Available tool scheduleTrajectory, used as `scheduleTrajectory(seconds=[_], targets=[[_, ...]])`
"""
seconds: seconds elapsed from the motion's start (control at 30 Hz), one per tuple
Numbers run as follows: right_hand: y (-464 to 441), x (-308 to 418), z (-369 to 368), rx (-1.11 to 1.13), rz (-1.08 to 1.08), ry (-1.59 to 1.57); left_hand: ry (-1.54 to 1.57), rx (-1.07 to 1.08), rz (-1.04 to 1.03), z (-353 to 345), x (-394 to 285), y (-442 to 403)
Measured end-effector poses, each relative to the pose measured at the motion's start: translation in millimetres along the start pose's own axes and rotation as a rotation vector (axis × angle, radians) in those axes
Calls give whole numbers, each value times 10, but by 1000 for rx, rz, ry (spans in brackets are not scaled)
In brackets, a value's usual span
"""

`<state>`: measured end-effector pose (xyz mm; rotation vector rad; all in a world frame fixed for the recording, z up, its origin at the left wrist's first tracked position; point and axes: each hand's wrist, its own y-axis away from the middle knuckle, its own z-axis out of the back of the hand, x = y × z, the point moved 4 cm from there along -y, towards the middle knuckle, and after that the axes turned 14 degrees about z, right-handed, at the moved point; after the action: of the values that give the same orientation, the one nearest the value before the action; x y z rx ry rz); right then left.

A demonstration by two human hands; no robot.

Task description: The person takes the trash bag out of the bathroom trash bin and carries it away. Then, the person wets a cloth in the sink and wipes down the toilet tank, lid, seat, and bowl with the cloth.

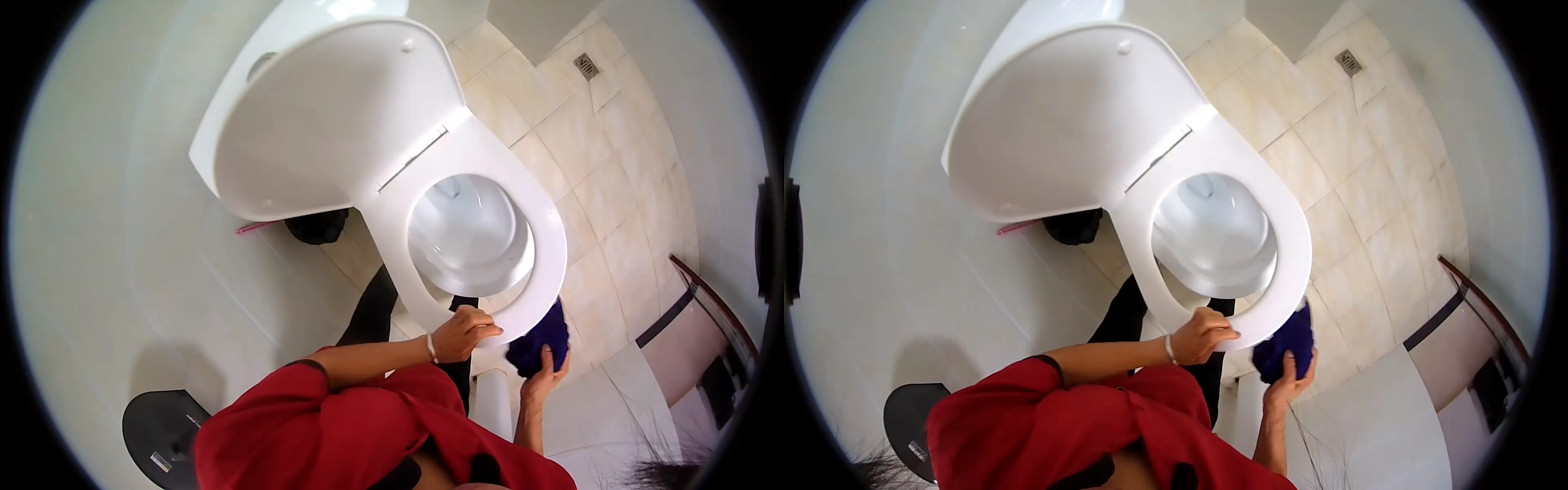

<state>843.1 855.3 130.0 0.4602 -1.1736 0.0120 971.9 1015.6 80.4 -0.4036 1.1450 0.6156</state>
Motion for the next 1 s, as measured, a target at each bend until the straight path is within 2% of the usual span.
scheduleTrajectory(seconds=[0.03, 0.07, 0.1, 0.2, 0.23, 0.33, 0.37, 0.43, 0.47, 0.53, 0.57, 0.6, 0.67, 0.73, 0.8, 0.83, 0.9, 0.93, 1.0], targets=[[-186, -89, 161, 47, 21, 82, 8, -1, 14, -171, 117, -3], [-337, -146, 287, 96, 38, 163, -101, 158, -3, -387, 222, 2], [-468, -54, 249, 124, 179, 266, -211, 318, -24, -588, 336, 55], [-1029, 142, -362, 305, 663, 608, -441, 521, -118, -954, 842, 100], [-1180, 228, -709, 397, 819, 546, -444, 495, -164, -1028, 991, 103], [-1481, 335, -1928, 627, 1044, 404, -462, 451, -203, -1091, 1150, 55], [-1537, 276, -2308, 767, 1050, 438, -517, 467, -83, -1130, 1183, 49], [-1453, 96, -2967, 1028, 1286, 503, -532, 560, 200, -1114, 1171, 30], [-1359, -49, -3193, 1187, 1344, 611, -532, 572, 212, -1105, 1115, 83], [-1159, -478, -3360, 1278, 1600, 907, -412, 459, 338, -1026, 1011, 136], [-1190, -542, -3277, 1302, 1631, 894, -341, 478, 447, -949, 985, 172], [-1257, -567, -3163, 1305, 1633, 893, -339, 475, 450, -861, 987, 229], [-1546, -519, -2804, 1075, 1478, 835, -173, 274, 534, -575, 952, 343], [-1727, -572, -2392, 927, 1292, 951, -164, 239, 558, -356, 1027, 496], [-1734, -583, -2109, 801, 1118, 1033, -209, 200, 687, 57, 1011, 607], [-1720, -618, -2055, 796, 998, 1083, -206, 201, 681, 193, 1024, 691], [-1623, -684, -2223, 731, 1067, 1032, -92, 123, 809, 411, 1097, 839], [-1568, -699, -2368, 668, 1135, 974, -91, 129, 803, 462, 1108, 883], [-1334, -651, -2886, 743, 1116, 802, -95, 64, 838, 591, 1106, 982]])
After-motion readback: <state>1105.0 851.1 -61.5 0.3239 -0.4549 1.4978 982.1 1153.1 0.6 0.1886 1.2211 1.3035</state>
